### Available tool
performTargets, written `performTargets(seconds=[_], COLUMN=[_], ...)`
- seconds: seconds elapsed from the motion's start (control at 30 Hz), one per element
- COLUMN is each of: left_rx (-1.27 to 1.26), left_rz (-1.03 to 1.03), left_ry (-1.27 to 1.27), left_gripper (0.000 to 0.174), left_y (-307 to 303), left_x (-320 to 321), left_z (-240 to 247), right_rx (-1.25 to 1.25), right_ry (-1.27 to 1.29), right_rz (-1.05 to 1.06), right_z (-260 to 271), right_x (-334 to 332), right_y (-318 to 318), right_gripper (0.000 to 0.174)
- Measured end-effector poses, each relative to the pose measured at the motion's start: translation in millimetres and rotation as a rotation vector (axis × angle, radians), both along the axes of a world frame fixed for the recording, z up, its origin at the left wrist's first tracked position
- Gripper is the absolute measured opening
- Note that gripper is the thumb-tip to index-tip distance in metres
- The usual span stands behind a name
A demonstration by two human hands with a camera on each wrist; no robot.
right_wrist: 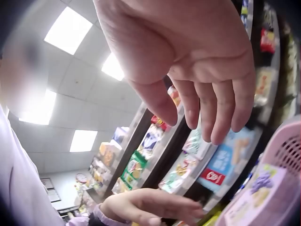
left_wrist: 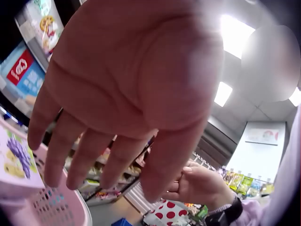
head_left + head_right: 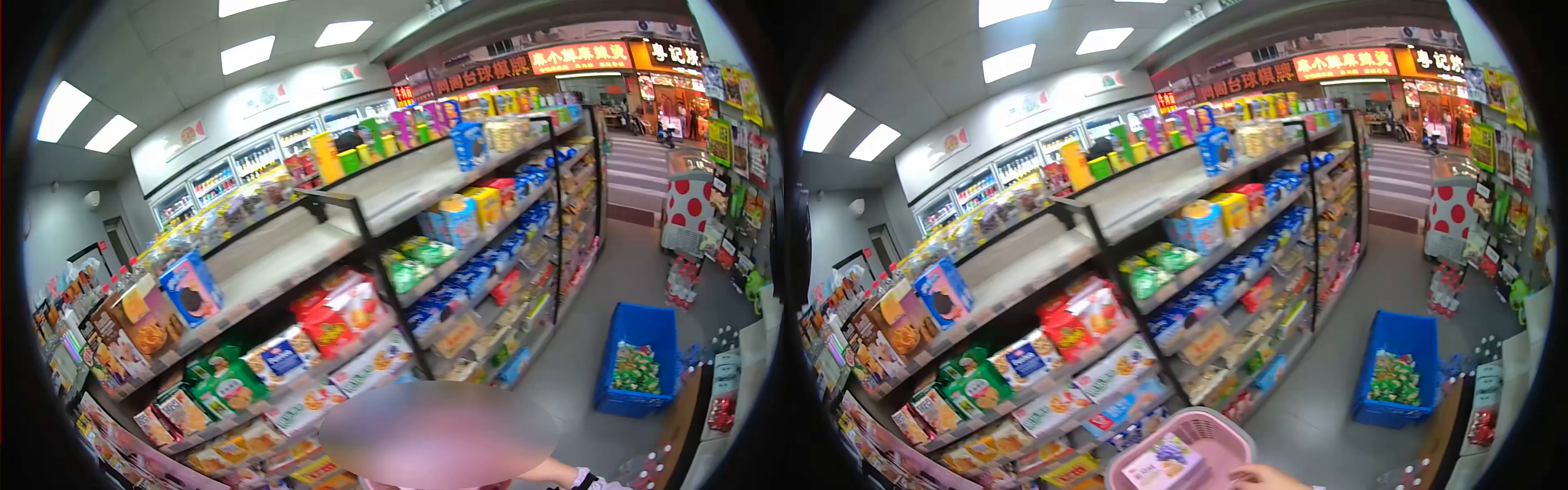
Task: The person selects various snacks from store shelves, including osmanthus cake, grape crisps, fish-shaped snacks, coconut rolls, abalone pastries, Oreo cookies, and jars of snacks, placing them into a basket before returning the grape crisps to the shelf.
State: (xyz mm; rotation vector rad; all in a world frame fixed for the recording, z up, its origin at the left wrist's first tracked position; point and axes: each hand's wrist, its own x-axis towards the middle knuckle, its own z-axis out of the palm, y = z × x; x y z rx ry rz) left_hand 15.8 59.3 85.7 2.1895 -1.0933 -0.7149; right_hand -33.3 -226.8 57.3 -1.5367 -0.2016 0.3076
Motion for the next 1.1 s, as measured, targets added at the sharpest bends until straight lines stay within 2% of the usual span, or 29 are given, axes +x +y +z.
performTargets(seconds=[0.03, 0.07, 0.1, 0.17, 0.23, 0.27, 0.37, 0.4, 0.43, 0.5, 0.57, 0.77, 0.83, 0.87, 0.9, 0.97, 1.03, 1.1], left_rx=[0.039, -0.145, -0.203, -0.196, -0.072, -0.043, -0.035, -0.144, -0.168, -0.201, -0.05, -0.156, -0.195, -0.225, -0.201, -0.45, -0.412, -0.45], left_rz=[-0.002, -0.077, -0.13, -0.163, -0.135, -0.178, -0.232, -0.292, -0.323, -0.272, -0.218, 0.001, 0.094, 0.128, 0.127, 0.171, 0.267, 0.349], left_ry=[0.175, 0.11, 0.14, 0.086, 0.278, 0.116, 0.042, 0.04, 0.045, 0.046, 0.048, 0.057, 0.027, 0.035, 0.032, 0.022, 0.065, 0.23], left_gripper=[0.047, 0.048, 0.046, 0.043, 0.042, 0.047, 0.039, 0.037, 0.039, 0.045, 0.057, 0.054, 0.052, 0.049, 0.046, 0.042, 0.038, 0.037], left_y=[-34.4, -57.8, -87.7, -137.9, -184.2, -195.3, -218.0, -222.1, -225.9, -230.8, -235.0, -251.9, -258.9, -264.7, -269.8, -283.4, -298.5, -312.1], left_x=[-9.8, -13.5, -15.7, -18.2, -16.0, -14.6, -5.5, 1.7, 9.5, 28.8, 55.3, 136.6, 159.1, 172.2, 187.7, 213.7, 231.6, 252.6], left_z=[18.2, -1.5, 15.3, 36.6, 40.5, 30.9, 6.5, -10.2, -14.2, -26.7, -34.5, -37.8, -27.7, -21.4, -12.1, -9.4, 24.9, 54.8], right_rx=[-0.058, -0.049, -0.053, -0.002, 0.01, -0.003, -0.002, 0.007, 0.038, 0.03, 0.004, -0.197, -0.244, -0.169, -0.114, -0.053, -0.041, -0.047], right_ry=[0.036, 0.069, 0.101, 0.16, 0.19, 0.193, 0.204, 0.199, 0.129, 0.138, 0.144, 0.094, 0.09, 0.154, 0.104, 0.05, 0.048, -0.047], right_rz=[-0.099, -0.163, -0.227, -0.323, -0.393, -0.418, -0.525, -0.571, -0.64, -0.591, -0.564, -0.437, -0.46, -0.371, -0.301, -0.279, -0.256, -0.151], right_z=[-4.9, -4.7, -0.7, 6.7, 6.9, 3.6, -12.9, -13.1, 2.3, -19.0, -26.9, -0.7, 9.5, 7.1, 6.8, 42.0, 63.9, 65.1], right_x=[-21.9, -43.1, -63.4, -99.2, -125.0, -134.8, -151.1, -149.7, -144.2, -126.0, -99.5, 12.1, 54.7, 80.5, 105.7, 146.9, 185.1, 227.4], right_y=[-31.0, -58.8, -86.3, -130.5, -166.4, -182.7, -205.7, -210.8, -206.0, -219.8, -229.7, -274.1, -287.0, -300.2, -311.1, -315.7, -327.2, -350.8], right_gripper=[0.035, 0.034, 0.033, 0.032, 0.032, 0.032, 0.038, 0.043, 0.025, 0.028, 0.028, 0.027, 0.026, 0.044, 0.03, 0.031, 0.029, 0.04])
